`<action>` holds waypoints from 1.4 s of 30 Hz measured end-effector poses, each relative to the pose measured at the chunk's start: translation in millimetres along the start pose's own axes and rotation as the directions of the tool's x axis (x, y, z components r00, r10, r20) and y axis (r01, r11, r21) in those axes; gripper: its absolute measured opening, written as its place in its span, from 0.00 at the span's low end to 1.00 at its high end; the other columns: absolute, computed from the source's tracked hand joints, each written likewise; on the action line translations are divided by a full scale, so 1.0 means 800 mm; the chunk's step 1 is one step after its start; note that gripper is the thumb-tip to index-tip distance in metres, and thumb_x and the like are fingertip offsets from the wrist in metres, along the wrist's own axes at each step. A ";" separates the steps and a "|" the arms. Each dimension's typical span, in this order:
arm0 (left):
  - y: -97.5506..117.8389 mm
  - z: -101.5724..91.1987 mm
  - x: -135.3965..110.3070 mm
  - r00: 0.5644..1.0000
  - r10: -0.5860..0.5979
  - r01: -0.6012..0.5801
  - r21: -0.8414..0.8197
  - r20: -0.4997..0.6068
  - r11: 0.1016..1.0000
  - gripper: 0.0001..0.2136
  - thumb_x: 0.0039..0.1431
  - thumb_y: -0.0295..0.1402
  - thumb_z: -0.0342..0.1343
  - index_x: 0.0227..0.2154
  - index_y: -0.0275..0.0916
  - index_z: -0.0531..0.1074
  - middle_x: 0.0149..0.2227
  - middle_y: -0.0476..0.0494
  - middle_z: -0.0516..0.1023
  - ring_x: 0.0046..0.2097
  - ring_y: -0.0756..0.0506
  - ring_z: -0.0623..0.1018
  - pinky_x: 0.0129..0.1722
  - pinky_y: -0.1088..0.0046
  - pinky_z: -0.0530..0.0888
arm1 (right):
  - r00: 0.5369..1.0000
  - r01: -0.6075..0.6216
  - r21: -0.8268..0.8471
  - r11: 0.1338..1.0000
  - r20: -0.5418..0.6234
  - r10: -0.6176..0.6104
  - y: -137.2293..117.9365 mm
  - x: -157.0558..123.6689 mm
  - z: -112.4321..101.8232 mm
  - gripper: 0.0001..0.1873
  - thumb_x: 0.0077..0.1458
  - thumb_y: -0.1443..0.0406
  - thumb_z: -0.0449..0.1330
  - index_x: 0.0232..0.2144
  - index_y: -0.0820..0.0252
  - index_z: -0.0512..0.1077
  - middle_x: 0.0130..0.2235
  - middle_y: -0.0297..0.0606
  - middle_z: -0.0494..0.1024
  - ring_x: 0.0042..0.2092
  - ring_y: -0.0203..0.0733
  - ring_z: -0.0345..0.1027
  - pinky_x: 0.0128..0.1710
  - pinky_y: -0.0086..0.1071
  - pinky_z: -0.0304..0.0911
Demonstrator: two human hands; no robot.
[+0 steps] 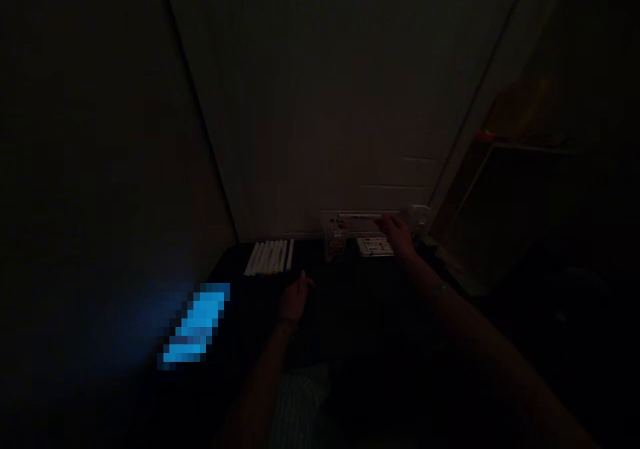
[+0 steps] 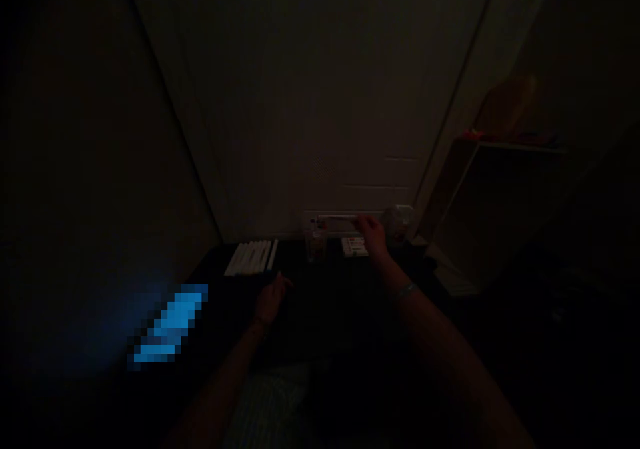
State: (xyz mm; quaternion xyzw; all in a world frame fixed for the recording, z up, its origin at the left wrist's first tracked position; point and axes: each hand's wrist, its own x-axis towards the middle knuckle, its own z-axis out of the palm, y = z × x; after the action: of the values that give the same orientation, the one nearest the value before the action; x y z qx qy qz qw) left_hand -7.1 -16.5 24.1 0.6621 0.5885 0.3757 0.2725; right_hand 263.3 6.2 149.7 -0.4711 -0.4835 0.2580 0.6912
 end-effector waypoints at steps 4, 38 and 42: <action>-0.003 0.001 0.001 1.000 0.012 -0.013 0.013 0.021 1.000 0.24 0.54 0.47 0.31 0.25 0.43 0.71 0.23 0.50 0.72 0.28 0.50 0.71 0.27 0.76 0.63 | 0.975 0.174 -0.193 0.966 0.172 -0.141 -0.030 0.029 0.019 0.21 0.45 0.51 0.52 0.29 0.63 0.68 0.29 0.38 0.73 0.32 0.35 0.66 0.32 0.28 0.60; 0.007 -0.002 -0.004 0.995 0.053 -0.061 0.099 0.082 0.993 0.25 0.54 0.48 0.30 0.23 0.41 0.69 0.24 0.50 0.72 0.29 0.51 0.70 0.29 0.77 0.62 | 0.861 -0.207 -0.557 0.804 0.287 0.420 0.074 0.063 0.068 0.38 0.51 0.45 0.30 0.26 0.65 0.71 0.29 0.44 0.73 0.33 0.40 0.65 0.36 0.33 0.57; -0.001 -0.002 -0.002 0.998 0.029 -0.030 0.013 0.054 0.999 0.25 0.54 0.48 0.30 0.24 0.40 0.69 0.23 0.50 0.71 0.28 0.51 0.70 0.29 0.76 0.63 | 0.774 -0.286 -0.390 0.875 0.444 0.451 0.065 0.060 0.087 0.35 0.53 0.47 0.33 0.25 0.64 0.71 0.26 0.39 0.73 0.33 0.38 0.65 0.39 0.33 0.57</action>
State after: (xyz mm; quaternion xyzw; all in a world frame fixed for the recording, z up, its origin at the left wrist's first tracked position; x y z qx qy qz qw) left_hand -8.8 -18.6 24.4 0.6824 0.5736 0.3577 0.2783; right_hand 224.2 95.3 129.9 -0.5690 -0.5825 0.4311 0.3886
